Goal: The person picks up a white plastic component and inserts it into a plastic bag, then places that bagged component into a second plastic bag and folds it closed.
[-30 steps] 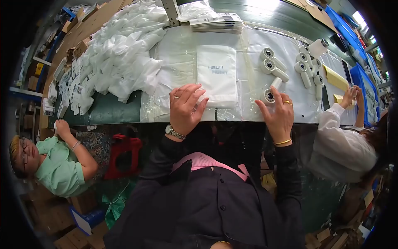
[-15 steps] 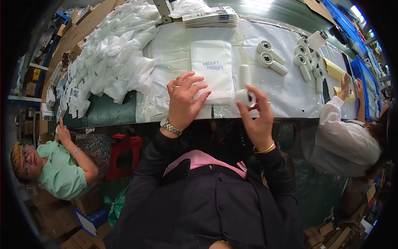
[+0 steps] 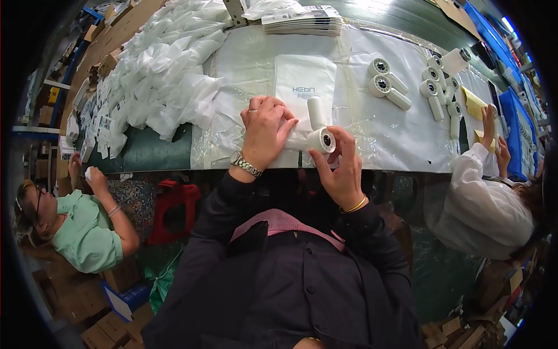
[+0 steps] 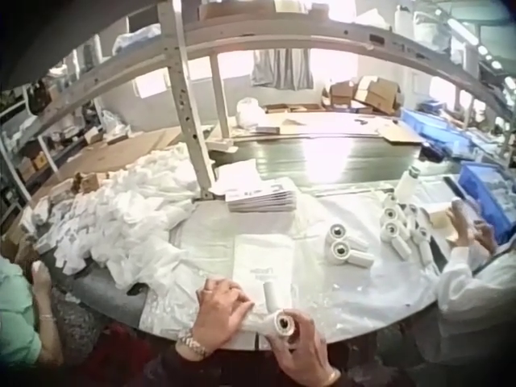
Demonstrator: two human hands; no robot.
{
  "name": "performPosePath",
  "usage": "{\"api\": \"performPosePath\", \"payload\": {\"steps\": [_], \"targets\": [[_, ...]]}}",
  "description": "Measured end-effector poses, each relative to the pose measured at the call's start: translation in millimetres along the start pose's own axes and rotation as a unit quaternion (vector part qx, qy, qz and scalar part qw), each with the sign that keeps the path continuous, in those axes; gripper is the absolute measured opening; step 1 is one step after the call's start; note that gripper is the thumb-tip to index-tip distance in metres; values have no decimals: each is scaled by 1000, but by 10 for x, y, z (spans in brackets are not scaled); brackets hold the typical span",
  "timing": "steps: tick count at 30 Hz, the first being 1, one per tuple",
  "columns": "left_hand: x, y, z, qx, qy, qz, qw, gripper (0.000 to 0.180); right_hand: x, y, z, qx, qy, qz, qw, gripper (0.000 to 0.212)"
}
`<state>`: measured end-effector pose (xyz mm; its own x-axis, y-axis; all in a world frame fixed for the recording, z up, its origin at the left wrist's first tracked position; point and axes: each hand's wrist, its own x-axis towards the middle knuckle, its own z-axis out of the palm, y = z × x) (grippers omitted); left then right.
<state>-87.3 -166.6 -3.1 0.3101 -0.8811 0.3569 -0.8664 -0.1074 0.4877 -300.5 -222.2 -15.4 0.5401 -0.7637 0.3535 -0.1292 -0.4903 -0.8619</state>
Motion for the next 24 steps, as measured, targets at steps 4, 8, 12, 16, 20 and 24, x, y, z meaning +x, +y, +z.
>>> {"api": "performPosePath", "payload": {"steps": [4,8,12,16,20,24], "targets": [[-21,64,-83,-15,2,19,1000,15,-48,24,10,-19,26,-29,999,60],[-7,60,-61,-1,8,24,1000,15,-40,93,5,4,22,-27,999,58],[-51,11,-24,-24,3,-18,1000,16,-63,106,-6,13,15,-18,1000,56],[-66,-13,36,-51,32,-47,997,16,-68,111,-33,30,-2,-27,999,55],[-44,14,69,-60,57,-62,995,17,-101,85,-54,75,-6,-55,996,55],[-65,-4,91,-86,65,-71,992,18,-105,-91,-156,32,-38,-129,990,56]]}}
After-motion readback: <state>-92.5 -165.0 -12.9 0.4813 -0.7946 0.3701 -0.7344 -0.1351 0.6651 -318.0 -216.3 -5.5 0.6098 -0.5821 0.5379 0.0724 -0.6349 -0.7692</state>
